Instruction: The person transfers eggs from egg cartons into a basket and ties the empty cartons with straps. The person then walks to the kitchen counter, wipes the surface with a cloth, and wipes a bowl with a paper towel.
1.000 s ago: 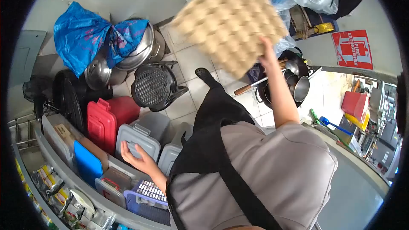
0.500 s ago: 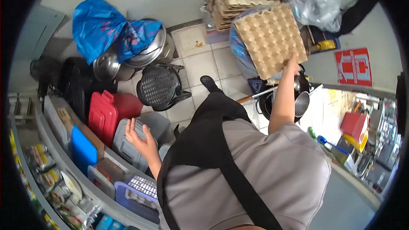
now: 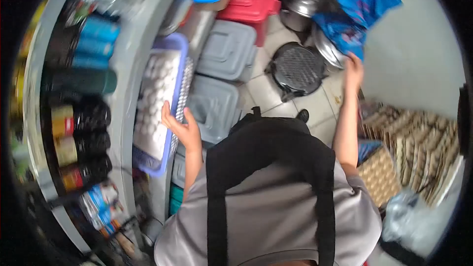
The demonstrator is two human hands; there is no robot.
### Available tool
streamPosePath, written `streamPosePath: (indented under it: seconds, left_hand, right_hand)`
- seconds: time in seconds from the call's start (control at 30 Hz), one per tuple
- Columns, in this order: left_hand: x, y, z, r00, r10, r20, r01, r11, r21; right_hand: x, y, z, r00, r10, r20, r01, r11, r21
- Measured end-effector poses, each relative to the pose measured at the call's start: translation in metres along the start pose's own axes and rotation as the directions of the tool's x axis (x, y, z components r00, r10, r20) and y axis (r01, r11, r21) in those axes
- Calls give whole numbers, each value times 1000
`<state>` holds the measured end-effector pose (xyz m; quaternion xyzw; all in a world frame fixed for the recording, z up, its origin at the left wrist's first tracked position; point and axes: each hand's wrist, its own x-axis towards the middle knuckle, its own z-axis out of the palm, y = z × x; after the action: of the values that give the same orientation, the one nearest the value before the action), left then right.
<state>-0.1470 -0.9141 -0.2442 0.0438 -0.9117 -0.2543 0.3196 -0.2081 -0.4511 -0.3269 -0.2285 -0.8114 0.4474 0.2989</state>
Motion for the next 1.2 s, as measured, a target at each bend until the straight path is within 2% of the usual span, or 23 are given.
streamPosePath:
  seconds: [0.03,0.07,0.1,0.17,0.2,0.27,0.3,0.33,0.37,0.4,0.43,0.47,0.5,0.57,0.63,0.7,0.73,0.87,0.93,0.97,1.03,1.1,1.2]
  left_hand:
    - [-9,-17,-14,992,-16,-124,25,997,72]
    - [-15,-32,-31,984,-34,-173,69,977,201]
    - [-23,-46,-51,976,-42,-213,111,940,323]
    - [-44,-89,-84,951,-129,-282,242,878,413]
    - [-61,-116,-98,944,-173,-281,295,823,486]
    - [-90,-157,-116,929,-229,-292,359,749,557]
    - [-99,-172,-122,886,-285,-365,461,624,631]
    - [-107,-191,-128,838,-326,-439,546,481,685]
    - [-117,-212,-137,832,-334,-443,554,470,687]
    - [-123,-238,-142,710,-527,-467,703,570,426]
    - [-130,-268,-147,576,-702,-418,802,584,124]
    - [-141,-307,-151,585,-762,-277,729,644,-233]
    - [-133,-297,-151,582,-763,-281,731,642,-232]
    - [-99,-261,-154,313,-936,-163,819,353,-452]
    - [-88,-255,-160,283,-944,-170,835,329,-441]
    - [-81,-239,-163,170,-967,-187,810,246,-533]
    - [-88,-240,-164,263,-942,-206,830,330,-450]
    - [-106,-199,-158,256,-930,-265,862,343,-372]
    - [-119,-178,-155,195,-916,-350,874,324,-362]
    - [-134,-177,-156,203,-917,-343,875,327,-357]
    - [-166,-184,-154,310,-883,-354,849,424,-315]
    - [-177,-163,-150,313,-913,-261,827,397,-397]
    - [-158,-85,-125,370,-905,-211,798,426,-427]
  right_hand:
    - [-7,-46,57,969,-46,242,10,989,145]
    - [-8,-42,127,899,-179,400,121,979,166]
    - [-30,-115,153,812,-249,527,44,927,371]
    - [-46,-152,249,647,-523,555,297,843,448]
    - [-58,-191,267,602,-495,627,296,867,401]
    - [-67,-221,337,435,-239,868,281,952,121]
    - [-75,-232,357,420,-249,873,290,948,131]
    - [-84,-241,374,374,-138,917,78,990,117]
    - [-93,-243,385,300,-28,953,-136,988,72]
    - [-99,-240,397,294,-33,955,-125,990,72]
    - [-106,-232,409,336,-42,941,-260,956,136]
    - [-112,-228,416,377,-40,925,-391,899,198]
    - [-113,-230,407,373,-42,927,-391,899,198]
    - [-113,-227,371,393,-89,915,-271,940,208]
    - [-122,-206,356,461,-116,880,-266,928,261]
    - [-132,-195,321,513,-92,854,-290,917,274]
    - [-137,-186,308,509,-89,856,-293,917,270]
    - [-140,-159,255,541,-14,841,-376,891,256]
    - [-140,-144,231,579,7,816,-395,877,273]
    - [-140,-134,221,585,15,811,-398,876,271]
    - [-135,-118,197,575,70,815,-466,847,256]
    - [-123,-102,169,539,85,838,-491,841,230]
    - [-104,-81,125,572,149,807,-558,791,250]
